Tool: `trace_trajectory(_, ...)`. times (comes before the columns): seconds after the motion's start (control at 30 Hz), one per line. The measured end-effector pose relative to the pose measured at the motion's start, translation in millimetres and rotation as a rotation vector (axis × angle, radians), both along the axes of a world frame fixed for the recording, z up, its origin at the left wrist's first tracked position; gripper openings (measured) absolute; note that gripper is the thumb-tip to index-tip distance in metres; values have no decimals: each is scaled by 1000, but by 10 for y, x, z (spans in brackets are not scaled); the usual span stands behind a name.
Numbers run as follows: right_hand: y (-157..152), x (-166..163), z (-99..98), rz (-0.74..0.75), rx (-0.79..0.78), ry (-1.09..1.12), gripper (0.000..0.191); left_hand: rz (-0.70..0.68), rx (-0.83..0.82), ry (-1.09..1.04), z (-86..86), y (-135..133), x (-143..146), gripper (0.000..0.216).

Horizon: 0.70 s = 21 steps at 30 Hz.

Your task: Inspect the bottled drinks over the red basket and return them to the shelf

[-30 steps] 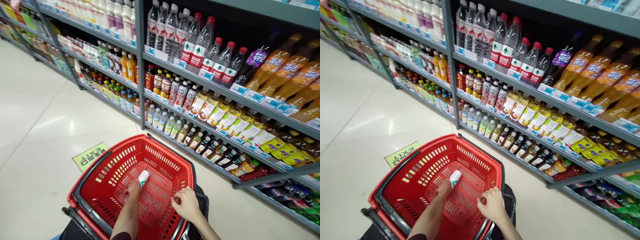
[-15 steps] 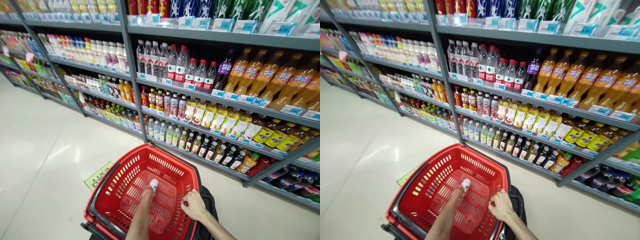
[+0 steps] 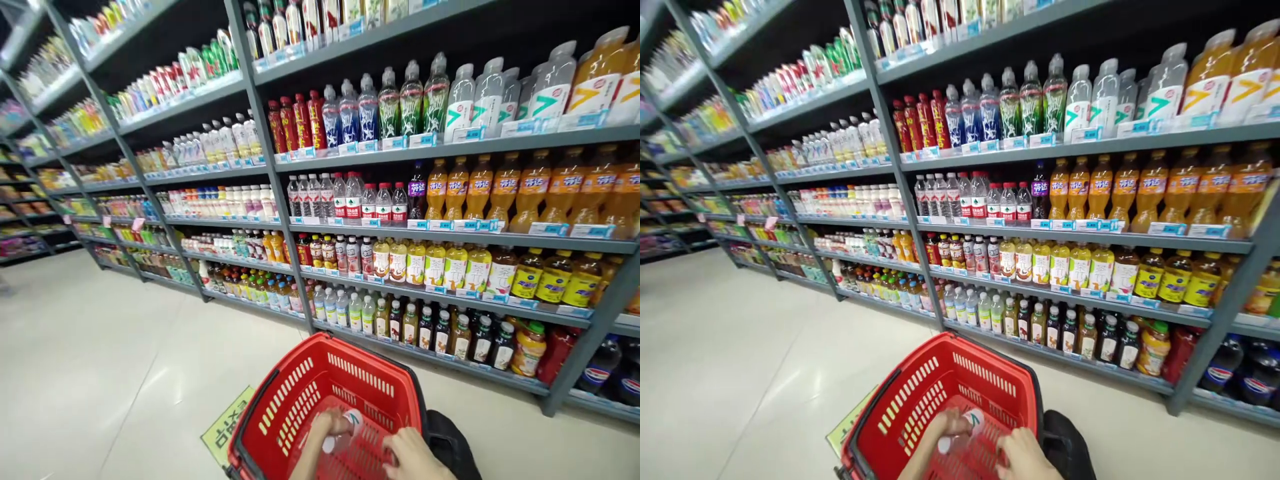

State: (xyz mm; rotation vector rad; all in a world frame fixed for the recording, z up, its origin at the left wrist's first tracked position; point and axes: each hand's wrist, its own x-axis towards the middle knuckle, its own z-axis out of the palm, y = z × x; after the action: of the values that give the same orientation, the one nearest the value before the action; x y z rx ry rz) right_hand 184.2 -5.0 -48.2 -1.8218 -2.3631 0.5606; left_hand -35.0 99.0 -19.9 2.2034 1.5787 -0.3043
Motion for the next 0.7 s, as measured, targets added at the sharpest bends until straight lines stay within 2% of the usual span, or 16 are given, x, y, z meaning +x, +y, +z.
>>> trace_trajectory(0.13, 19, -101, -139, -63, -66, 153, 106, -102, -103, 100, 443, -135, 95, 37)
trace_trajectory(0.23, -31, -283, -109, -45, -34, 293, 121, -173, -115, 111, 792, -400, 170, 56)
trace_trajectory(0.33, -132, -422, 10, -29, 42, 431, 113, -220, -37, 105, 1092, -747, 264, 66)
trace_trajectory(0.43, -257, -465, 154, -47, 192, 518, 89, -248, 18, 77, 1343, -1073, 329, 68)
trace_trajectory(0.53, -395, -416, 240, -66, 327, 577, 65, -236, 111, 24, 1608, -1373, 259, 59)
trace_trajectory(0.57, -440, -386, 244, -73, 352, 606, 61, -219, 194, -33, 1704, -1480, 187, 55)
trace_trajectory(0.6, -482, -352, 236, -85, 366, 639, 61, -185, 355, -166, 1795, -1595, 90, 50)
trace_trajectory(0.67, -556, -288, 189, -116, 366, 708, 66, -124, 751, -460, 1928, -1841, -175, 48)
trace_trajectory(0.7, -584, -262, 157, -134, 361, 746, 68, -52, 937, -568, 1947, -1967, -329, 48)
